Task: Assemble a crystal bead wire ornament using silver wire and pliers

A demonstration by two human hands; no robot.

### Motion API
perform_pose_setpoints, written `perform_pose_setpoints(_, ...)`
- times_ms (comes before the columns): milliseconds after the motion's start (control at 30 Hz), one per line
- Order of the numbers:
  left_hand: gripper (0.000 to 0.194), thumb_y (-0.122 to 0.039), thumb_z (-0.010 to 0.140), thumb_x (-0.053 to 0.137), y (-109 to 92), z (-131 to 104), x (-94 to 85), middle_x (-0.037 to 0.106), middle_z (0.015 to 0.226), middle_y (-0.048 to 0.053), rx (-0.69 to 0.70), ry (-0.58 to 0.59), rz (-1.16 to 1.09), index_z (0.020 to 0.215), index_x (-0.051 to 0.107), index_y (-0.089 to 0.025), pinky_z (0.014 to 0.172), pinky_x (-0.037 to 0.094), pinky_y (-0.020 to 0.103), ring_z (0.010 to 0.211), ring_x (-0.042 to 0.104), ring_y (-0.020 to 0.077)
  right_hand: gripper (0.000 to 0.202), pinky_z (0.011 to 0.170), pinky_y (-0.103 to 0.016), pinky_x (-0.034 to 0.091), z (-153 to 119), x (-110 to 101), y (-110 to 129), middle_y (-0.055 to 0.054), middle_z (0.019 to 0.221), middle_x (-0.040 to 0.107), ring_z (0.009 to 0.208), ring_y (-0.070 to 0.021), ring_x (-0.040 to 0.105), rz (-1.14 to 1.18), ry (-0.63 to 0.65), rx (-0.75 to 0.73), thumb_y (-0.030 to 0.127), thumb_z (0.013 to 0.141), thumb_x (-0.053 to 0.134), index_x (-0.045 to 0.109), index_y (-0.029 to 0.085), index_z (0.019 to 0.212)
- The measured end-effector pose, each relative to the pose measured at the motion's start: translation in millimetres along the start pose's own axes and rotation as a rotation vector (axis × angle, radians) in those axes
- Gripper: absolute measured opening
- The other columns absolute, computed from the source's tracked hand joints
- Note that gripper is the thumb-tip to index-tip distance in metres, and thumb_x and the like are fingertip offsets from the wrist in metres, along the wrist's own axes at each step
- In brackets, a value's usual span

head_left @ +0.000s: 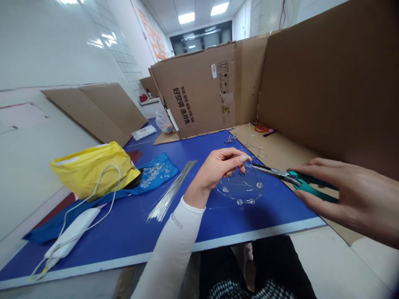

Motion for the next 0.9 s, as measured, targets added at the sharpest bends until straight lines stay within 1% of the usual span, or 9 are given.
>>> perform_pose_setpoints(67,0.029,-0.042,0.079,0.079,0.0,-0.3,0.5,0.066,0.064,-0.002,0.002,0.004,-0.010,0.091,0.076,-0.016,0.041,0.022,0.019,0.043,0.039,0.0017,0.044,0.067,-0.040,0.058,2.3,-1.0,4.3,-0.004,0.112,0.073,0.093,-0.0280,0.072,0.001,0.028,-0.002,0.068,0.091,0.049,0.068,0.038,0.118)
perform_pose_setpoints(267,0.030,-0.042,0.080,0.080,0.9,-1.3,0.8,0.067,0.063,-0.001,-0.007,0.022,-0.001,0.094,0.077,-0.016,0.042,0.022,0.019,0.042,0.037,0.0013,0.045,0.062,-0.041,0.059,7.1,-4.3,13.1,-0.004,0.107,0.074,0.086,-0.0279,0.072,0.022,0.029,-0.005,0.070,0.091,0.044,0.069,0.035,0.105)
perform_pose_setpoints(400,0.030,-0.043,0.081,0.080,1.0,-2.2,0.5,0.067,0.064,-0.001,0.006,0.043,0.004,0.096,0.078,-0.016,0.042,0.023,0.019,0.043,0.038,0.0014,0.045,0.055,-0.037,0.056,7.8,-6.8,16.2,-0.003,0.105,0.075,0.082,-0.0272,0.072,0.014,0.021,-0.018,0.069,0.091,0.044,0.070,0.036,0.107)
perform_pose_setpoints(667,0.030,-0.043,0.081,0.080,-0.5,-3.1,-1.4,0.068,0.064,0.001,0.002,0.077,0.028,0.095,0.079,-0.016,0.043,0.026,0.019,0.045,0.042,0.0029,0.045,0.052,-0.036,0.055,4.8,-7.2,17.6,-0.005,0.104,0.076,0.081,-0.0273,0.073,-0.007,-0.011,-0.041,0.067,0.092,0.046,0.071,0.035,0.111)
perform_pose_setpoints(900,0.034,-0.046,0.080,0.079,0.3,-2.8,-3.2,0.067,0.064,0.001,-0.027,0.097,0.060,0.096,0.078,-0.016,0.043,0.024,0.019,0.045,0.039,0.0032,0.044,0.047,-0.034,0.054,4.3,-9.5,20.9,-0.006,0.102,0.077,0.082,-0.0280,0.074,-0.016,-0.015,-0.038,0.065,0.092,0.045,0.072,0.033,0.107)
Point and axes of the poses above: each hand's wrist, its own z-axis towards the middle knuckle, its own x-axis out of the palm, y = z × x, the point moved 1 cm from there along z, towards the middle knuckle
